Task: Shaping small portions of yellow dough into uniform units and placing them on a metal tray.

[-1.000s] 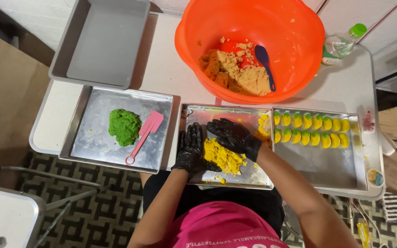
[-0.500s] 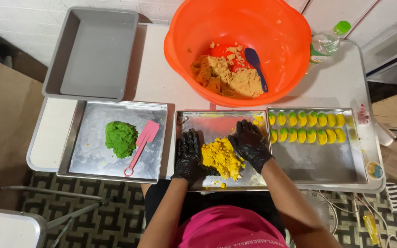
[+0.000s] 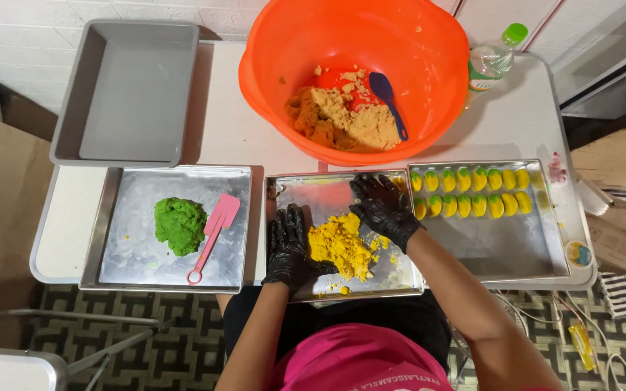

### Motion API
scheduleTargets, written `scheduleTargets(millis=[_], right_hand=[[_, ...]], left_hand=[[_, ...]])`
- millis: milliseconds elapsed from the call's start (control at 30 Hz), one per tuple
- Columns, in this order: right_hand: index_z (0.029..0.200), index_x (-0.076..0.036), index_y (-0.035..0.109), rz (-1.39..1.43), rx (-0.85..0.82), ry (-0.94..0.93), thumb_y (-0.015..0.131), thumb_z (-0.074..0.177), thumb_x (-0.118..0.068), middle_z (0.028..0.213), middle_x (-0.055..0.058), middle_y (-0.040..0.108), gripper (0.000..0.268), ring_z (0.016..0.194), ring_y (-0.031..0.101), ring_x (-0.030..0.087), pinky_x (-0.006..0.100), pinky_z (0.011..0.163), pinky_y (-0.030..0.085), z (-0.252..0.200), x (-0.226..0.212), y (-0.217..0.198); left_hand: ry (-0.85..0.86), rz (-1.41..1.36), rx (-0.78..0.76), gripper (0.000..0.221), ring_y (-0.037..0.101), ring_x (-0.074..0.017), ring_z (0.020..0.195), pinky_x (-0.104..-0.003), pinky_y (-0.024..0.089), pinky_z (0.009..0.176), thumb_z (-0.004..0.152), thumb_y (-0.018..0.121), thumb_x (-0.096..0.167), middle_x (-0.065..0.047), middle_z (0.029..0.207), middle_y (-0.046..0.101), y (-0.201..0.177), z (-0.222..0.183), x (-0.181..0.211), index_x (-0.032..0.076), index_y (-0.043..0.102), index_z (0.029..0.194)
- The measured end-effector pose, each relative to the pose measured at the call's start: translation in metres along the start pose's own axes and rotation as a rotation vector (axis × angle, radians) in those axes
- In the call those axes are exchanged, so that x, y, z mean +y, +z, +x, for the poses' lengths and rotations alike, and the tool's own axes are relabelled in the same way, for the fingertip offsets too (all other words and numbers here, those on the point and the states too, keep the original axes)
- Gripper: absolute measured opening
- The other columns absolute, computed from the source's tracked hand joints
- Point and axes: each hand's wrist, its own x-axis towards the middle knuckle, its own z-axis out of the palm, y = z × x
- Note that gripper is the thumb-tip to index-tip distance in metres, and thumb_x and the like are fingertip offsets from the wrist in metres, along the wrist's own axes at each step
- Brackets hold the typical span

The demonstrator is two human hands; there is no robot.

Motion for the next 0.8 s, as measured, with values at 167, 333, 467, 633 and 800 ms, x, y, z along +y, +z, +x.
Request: scheduleTargets(millis=[167, 333, 467, 633, 800], right_hand=[[0.129, -0.023, 0.069, -0.135, -0.143, 0.163, 0.060, 0.088, -0.046, 0.138, 0.002, 0.067, 0.048, 0.136, 0.055, 0.034, 0.056, 0.110, 0.039, -0.030, 0.024, 0.037], [0.131, -0.008, 0.066, -0.276, -0.068, 0.262, 0.062, 0.088, -0.032, 0.127, 0.022, 0.068, 0.050, 0.100, 0.069, 0.037, 0.052, 0.101, 0.046, -0.022, -0.007, 0.039], [0.146, 0.014, 0.046, -0.482, -0.243, 0.248, 0.087, 0.063, -0.058, 0.141, 0.042, 0.052, 0.117, 0.133, 0.052, 0.054, 0.062, 0.118, 0.033, -0.028, -0.009, 0.094], [0.147, 0.018, 0.038, -0.303, -0.581, 0.393, 0.088, 0.066, -0.057, 0.141, 0.036, 0.054, 0.121, 0.138, 0.048, 0.049, 0.065, 0.124, 0.016, 0.008, -0.014, 0.069], [0.140, 0.016, 0.046, -0.357, -0.566, 0.340, 0.082, 0.068, -0.051, 0.128, 0.034, 0.063, 0.105, 0.124, 0.058, 0.048, 0.067, 0.118, 0.020, 0.006, -0.008, 0.031]], left_hand=[[-0.038, -0.241, -0.102, 0.152, 0.000, -0.0409, 0.156, -0.050, 0.001, 0.128, 0.056, 0.086, 0.074, -0.018, 0.171, 0.003, -0.023, -0.002, 0.002, 0.006, 0.003, 0.164], [-0.061, -0.261, -0.163, 0.151, -0.001, -0.0403, 0.156, -0.052, 0.001, 0.128, 0.058, 0.078, 0.083, -0.015, 0.172, 0.000, -0.041, -0.001, 0.009, 0.010, 0.001, 0.164], [-0.073, -0.237, -0.175, 0.151, -0.004, -0.0388, 0.157, -0.054, -0.001, 0.127, 0.057, 0.072, 0.089, -0.014, 0.172, -0.004, -0.036, 0.000, 0.010, 0.013, -0.001, 0.165], [-0.017, -0.082, -0.225, 0.153, -0.006, -0.0435, 0.155, -0.056, 0.001, 0.126, 0.057, 0.076, 0.084, -0.019, 0.171, -0.006, -0.033, 0.004, 0.005, 0.010, -0.005, 0.164], [0.037, -0.003, -0.323, 0.156, -0.010, -0.0462, 0.154, -0.057, -0.003, 0.125, 0.058, 0.077, 0.083, -0.020, 0.171, -0.009, -0.063, 0.000, 0.007, 0.008, -0.009, 0.164]])
